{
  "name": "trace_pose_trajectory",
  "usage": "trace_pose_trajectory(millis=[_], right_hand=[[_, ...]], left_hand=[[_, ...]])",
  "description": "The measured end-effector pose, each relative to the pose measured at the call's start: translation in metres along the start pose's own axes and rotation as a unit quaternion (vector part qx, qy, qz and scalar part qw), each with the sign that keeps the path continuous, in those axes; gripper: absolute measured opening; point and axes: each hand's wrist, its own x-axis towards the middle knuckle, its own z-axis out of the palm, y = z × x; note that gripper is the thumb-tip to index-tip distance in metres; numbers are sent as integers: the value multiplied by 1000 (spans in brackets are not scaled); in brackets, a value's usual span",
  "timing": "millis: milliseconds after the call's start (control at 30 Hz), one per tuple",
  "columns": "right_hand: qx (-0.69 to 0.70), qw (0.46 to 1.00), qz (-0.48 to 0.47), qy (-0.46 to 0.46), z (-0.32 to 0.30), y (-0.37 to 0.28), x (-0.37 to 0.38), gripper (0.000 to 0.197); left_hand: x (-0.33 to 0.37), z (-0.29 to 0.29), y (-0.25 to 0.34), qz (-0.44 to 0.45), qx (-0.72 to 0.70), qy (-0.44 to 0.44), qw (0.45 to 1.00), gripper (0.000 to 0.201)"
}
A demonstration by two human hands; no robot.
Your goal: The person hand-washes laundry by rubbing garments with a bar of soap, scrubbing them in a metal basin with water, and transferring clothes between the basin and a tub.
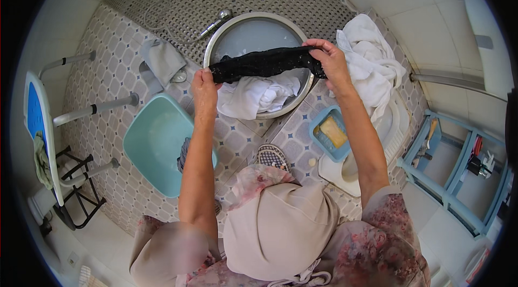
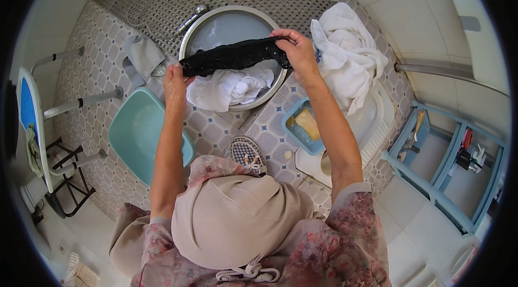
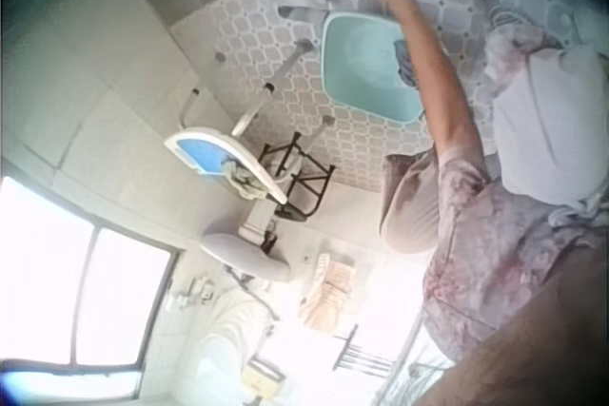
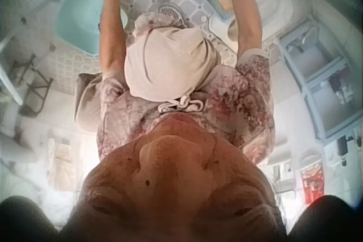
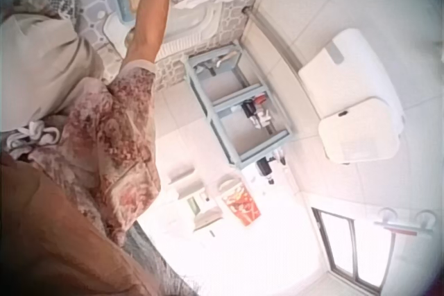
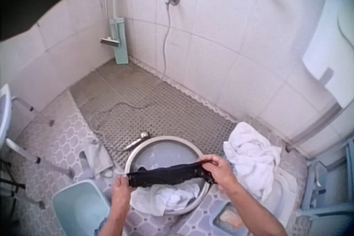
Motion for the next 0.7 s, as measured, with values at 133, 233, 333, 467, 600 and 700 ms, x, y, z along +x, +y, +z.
trace_pose_trajectory(millis=[133, 233, 333, 467, 600, 700], right_hand=[[-78, 997, 23, 0, 3, -8, 2, 21], [-225, 974, -25, -14, 0, -15, 13, 23], [-269, 960, 73, -29, -4, -30, 15, 27], [-180, 964, 170, -100, -10, -45, 21, 24], [-224, 940, 200, -159, -10, -54, 24, 22], [-368, 906, 102, -181, -8, -58, 15, 22]], left_hand=[[-3, -11, 38, -90, -292, -4, 952, 26], [0, -31, 50, -109, -329, -39, 937, 24], [-11, -43, 66, -134, -336, -116, 925, 16], [-1, -64, 42, 7, -176, -188, 966, 23], [10, -73, 20, 109, 23, -39, 993, 35], [6, -69, 27, 128, 154, 136, 970, 34]])
